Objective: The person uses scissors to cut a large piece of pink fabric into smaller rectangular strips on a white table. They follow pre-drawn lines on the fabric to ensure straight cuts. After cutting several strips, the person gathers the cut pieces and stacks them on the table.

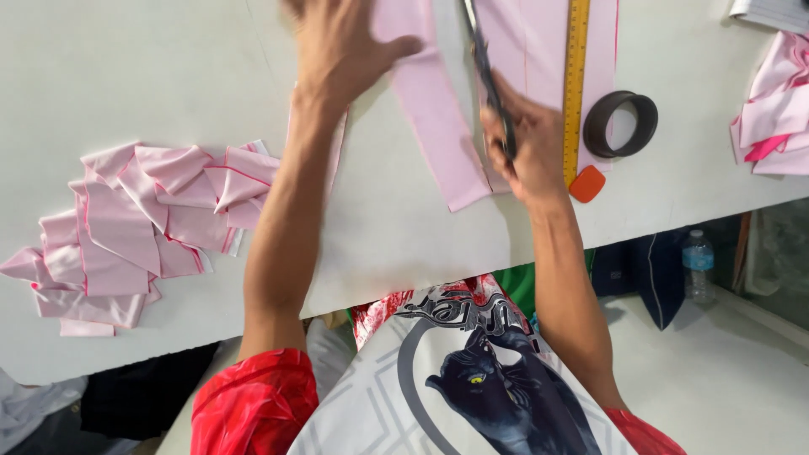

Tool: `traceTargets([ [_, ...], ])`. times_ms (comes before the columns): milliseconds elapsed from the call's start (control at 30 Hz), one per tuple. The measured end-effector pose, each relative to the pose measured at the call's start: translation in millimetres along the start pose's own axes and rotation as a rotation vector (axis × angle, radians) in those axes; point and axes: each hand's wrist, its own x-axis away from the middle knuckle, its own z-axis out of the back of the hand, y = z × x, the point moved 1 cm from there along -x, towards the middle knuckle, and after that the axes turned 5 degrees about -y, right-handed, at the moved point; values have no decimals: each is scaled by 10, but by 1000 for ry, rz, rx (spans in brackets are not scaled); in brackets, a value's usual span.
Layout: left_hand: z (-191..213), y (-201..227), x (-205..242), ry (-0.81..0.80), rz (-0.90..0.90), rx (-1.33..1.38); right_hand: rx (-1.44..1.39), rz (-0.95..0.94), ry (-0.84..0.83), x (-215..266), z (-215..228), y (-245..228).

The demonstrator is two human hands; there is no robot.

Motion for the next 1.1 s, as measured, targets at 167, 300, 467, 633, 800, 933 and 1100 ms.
traceTargets([
  [167,864,27,545,-153,212,-238,-117,-286,89,1006,262,252],
  [300,643,321,840,105,2,-67,180,-49,-35,1936,600,741],
  [467,-291,1188,1073,11,-164,37,-99,-69,101,2795,923,1174],
  [633,-632,1498,1337,-90,-212,148,-159,52,208,2953,1079,1311],
  [800,-683,1438,1290,-39,-201,161,-211,57,213,2947,1176,1445],
  [933,-615,1419,1218,-70,-140,-25,-224,-10,163,2894,1002,1157],
  [1100,-545,1414,1145,-90,-167,-95,-257,29,109,2802,1159,1367],
])
